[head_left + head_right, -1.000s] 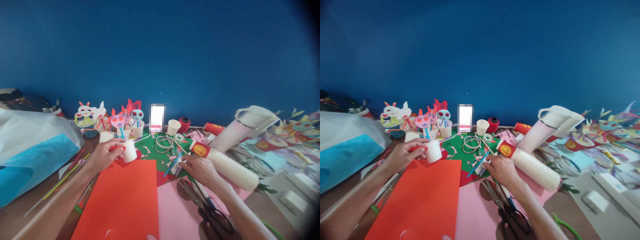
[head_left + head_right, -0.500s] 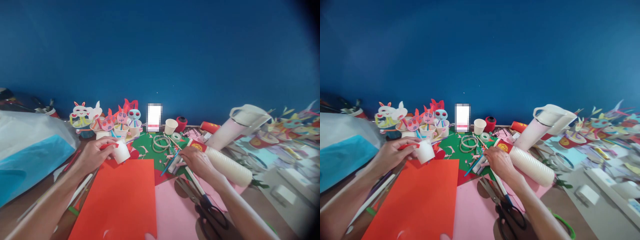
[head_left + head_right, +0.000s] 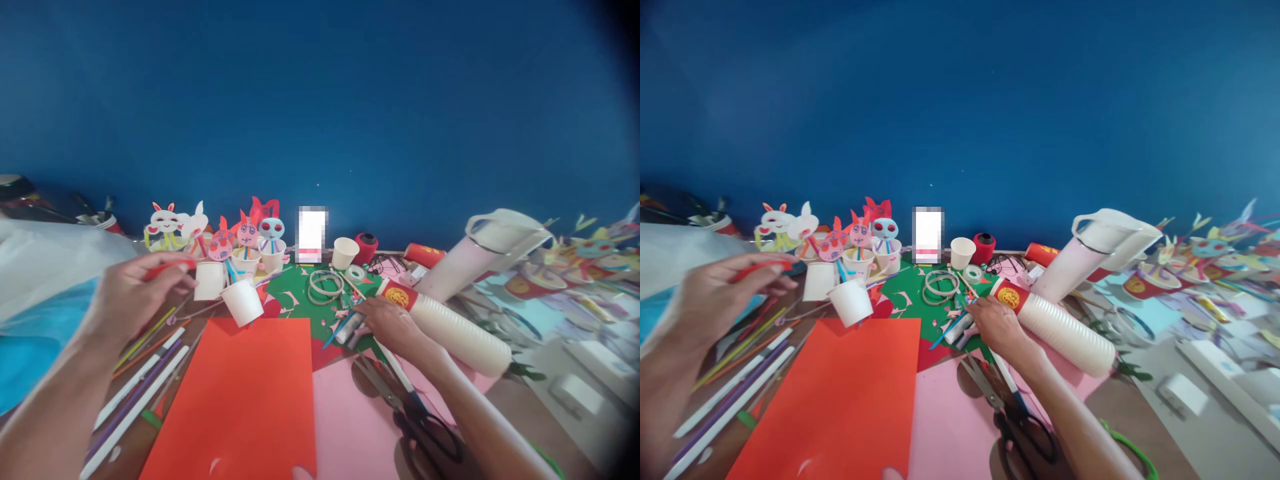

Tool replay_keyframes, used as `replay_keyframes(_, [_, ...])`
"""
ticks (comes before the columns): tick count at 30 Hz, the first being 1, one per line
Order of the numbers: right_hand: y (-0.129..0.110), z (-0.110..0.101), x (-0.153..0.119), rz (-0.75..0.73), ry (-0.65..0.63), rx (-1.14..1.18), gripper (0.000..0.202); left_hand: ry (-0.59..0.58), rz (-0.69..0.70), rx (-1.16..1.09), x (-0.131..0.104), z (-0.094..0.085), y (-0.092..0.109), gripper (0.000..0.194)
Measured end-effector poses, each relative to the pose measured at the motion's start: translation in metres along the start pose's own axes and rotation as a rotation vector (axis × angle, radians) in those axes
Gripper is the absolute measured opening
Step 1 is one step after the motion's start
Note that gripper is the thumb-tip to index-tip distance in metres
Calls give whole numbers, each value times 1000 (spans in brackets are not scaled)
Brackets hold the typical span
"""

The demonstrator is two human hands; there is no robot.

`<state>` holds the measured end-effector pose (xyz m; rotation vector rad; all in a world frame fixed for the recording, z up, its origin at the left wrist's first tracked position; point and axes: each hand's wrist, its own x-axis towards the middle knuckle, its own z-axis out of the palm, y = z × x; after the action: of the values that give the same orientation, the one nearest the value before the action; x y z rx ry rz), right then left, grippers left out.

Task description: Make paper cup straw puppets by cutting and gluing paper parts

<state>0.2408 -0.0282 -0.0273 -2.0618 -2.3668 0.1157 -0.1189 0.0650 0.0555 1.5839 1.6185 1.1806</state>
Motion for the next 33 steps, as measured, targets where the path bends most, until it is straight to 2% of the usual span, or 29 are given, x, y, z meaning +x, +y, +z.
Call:
replay_keyframes(2, [2, -2, 1, 4, 3, 27, 28, 128, 43, -124, 2, -10, 3, 21])
replay_keyframes(4, [3, -4, 2, -7, 21, 66, 24, 164, 85, -248, 0, -14, 5, 16])
replay_keyframes(5, [4, -6, 2, -14, 33, 83, 22, 138, 87, -298, -2, -12, 7, 14])
replay_keyframes(7, [6, -7, 0, -29, 42, 115, 17, 5, 36, -377, -11, -4, 9, 10])
replay_keyframes(8, [6, -7, 0, -33, 40, 129, 17, -99, 0, -400, -15, 2, 11, 11])
replay_keyframes(11, [6, -6, -2, -42, 20, 163, 22, -344, -81, -427, -28, 25, 17, 13])
replay_keyframes(16, [7, -4, -1, -78, 26, 210, 19, -597, 14, -378, -37, 67, 26, 16])
replay_keyframes(20, [8, -10, -7, -24, 27, 295, 17, -646, 23, -377, -40, 92, 26, 16])
replay_keyframes(23, [3, -24, -10, -17, 22, 449, 16, -672, 15, -320, -43, 100, 21, 17])
replay_keyframes(27, [-11, -44, -1, -128, 93, 637, 14, -715, 20, -282, -46, 102, 15, 16])
replay_keyframes(30, [-27, -55, 13, -185, 126, 713, 13, -817, 10, -332, -47, 100, 12, 15])
replay_keyframes(33, [-43, -60, 24, -247, 139, 757, 12, -924, 88, -303, -48, 98, 12, 12])
